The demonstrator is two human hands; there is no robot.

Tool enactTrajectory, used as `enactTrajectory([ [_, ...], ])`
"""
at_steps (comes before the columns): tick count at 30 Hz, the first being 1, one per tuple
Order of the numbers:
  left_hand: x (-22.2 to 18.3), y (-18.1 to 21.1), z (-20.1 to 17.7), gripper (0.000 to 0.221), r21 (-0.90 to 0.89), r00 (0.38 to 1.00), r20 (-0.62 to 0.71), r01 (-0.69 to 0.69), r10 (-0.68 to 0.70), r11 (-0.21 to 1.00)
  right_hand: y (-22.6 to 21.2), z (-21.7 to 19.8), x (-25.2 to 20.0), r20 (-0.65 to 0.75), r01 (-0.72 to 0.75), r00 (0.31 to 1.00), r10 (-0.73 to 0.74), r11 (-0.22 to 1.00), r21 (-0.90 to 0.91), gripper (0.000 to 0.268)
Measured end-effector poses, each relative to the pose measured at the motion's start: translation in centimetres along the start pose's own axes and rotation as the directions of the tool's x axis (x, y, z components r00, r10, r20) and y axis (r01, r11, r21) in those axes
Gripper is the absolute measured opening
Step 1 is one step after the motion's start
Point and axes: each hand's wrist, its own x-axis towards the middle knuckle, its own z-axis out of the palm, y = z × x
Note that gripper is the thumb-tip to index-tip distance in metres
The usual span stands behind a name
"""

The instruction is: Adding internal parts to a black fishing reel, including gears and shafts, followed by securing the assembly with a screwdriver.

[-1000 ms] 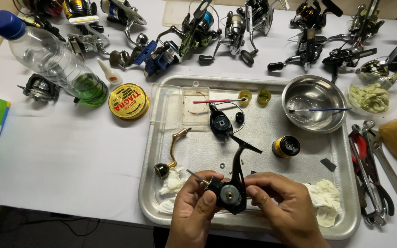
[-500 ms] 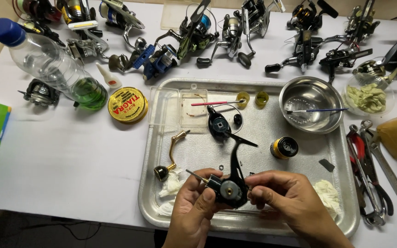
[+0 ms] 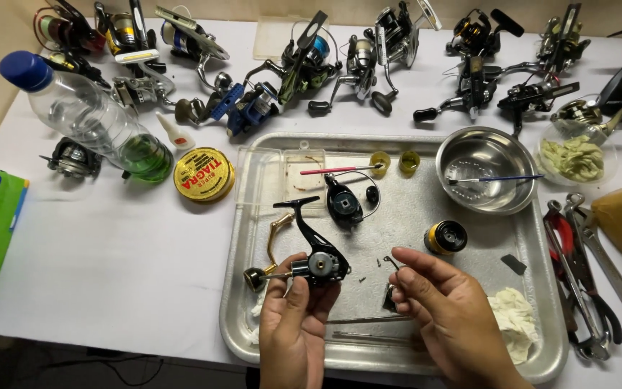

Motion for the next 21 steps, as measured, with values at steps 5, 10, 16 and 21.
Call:
enactTrajectory([
  [5,0.1,-1.4,-1.9,0.041,0.021,0.990,0.140,-0.009,0.006,1.000,0.9,-0.7,-0.2,0.041,0.010,0.999,-0.009,1.000,-0.016,0.041],
  [10,-0.1,-2.5,-2.8,0.050,0.088,0.976,0.210,-0.072,0.052,0.994,2.5,-2.1,0.0,0.187,0.048,0.981,-0.058,0.997,0.058,0.044],
  [16,-0.2,-3.1,-3.4,0.050,0.053,0.941,0.312,-0.154,0.130,0.987,2.4,-2.5,-0.4,0.165,0.029,0.985,-0.042,0.997,0.078,0.019],
  [21,-0.5,-2.9,-2.9,0.048,0.028,0.897,0.403,-0.211,0.182,0.977,2.0,-2.6,-0.8,0.058,0.003,0.998,-0.003,1.000,0.000,0.017],
])
